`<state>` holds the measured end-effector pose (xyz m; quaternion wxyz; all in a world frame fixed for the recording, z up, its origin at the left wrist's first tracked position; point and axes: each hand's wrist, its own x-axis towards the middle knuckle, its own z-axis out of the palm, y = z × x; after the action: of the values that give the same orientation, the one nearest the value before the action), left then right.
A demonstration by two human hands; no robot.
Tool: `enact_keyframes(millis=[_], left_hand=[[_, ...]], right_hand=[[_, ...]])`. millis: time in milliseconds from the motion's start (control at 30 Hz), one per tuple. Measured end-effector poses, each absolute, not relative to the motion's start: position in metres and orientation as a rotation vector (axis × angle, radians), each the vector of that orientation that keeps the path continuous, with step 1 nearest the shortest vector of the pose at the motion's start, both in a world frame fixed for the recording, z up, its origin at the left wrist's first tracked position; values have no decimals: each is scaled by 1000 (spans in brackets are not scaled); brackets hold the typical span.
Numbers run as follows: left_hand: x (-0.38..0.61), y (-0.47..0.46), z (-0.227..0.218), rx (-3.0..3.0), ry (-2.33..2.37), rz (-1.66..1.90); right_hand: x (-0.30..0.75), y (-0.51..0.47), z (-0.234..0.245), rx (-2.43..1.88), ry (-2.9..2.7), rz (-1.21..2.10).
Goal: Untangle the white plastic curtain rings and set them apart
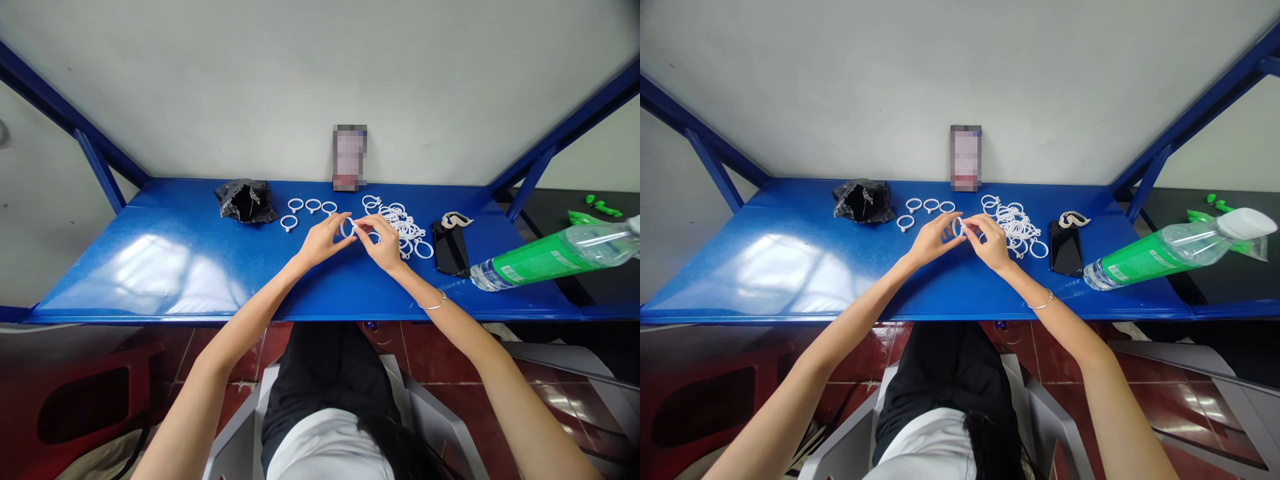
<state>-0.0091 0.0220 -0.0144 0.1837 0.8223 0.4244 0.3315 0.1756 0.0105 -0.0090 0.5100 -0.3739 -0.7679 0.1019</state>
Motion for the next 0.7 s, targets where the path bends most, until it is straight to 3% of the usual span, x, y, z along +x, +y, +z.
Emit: enact_keyframes(millis=[300,700], left_hand=[[-3,27,-24,1741,754,1020],[-9,24,-8,1425,562,887]], right_hand=[[177,12,-10,-826,-1960,269],[182,17,-8,-858,-2064,138]])
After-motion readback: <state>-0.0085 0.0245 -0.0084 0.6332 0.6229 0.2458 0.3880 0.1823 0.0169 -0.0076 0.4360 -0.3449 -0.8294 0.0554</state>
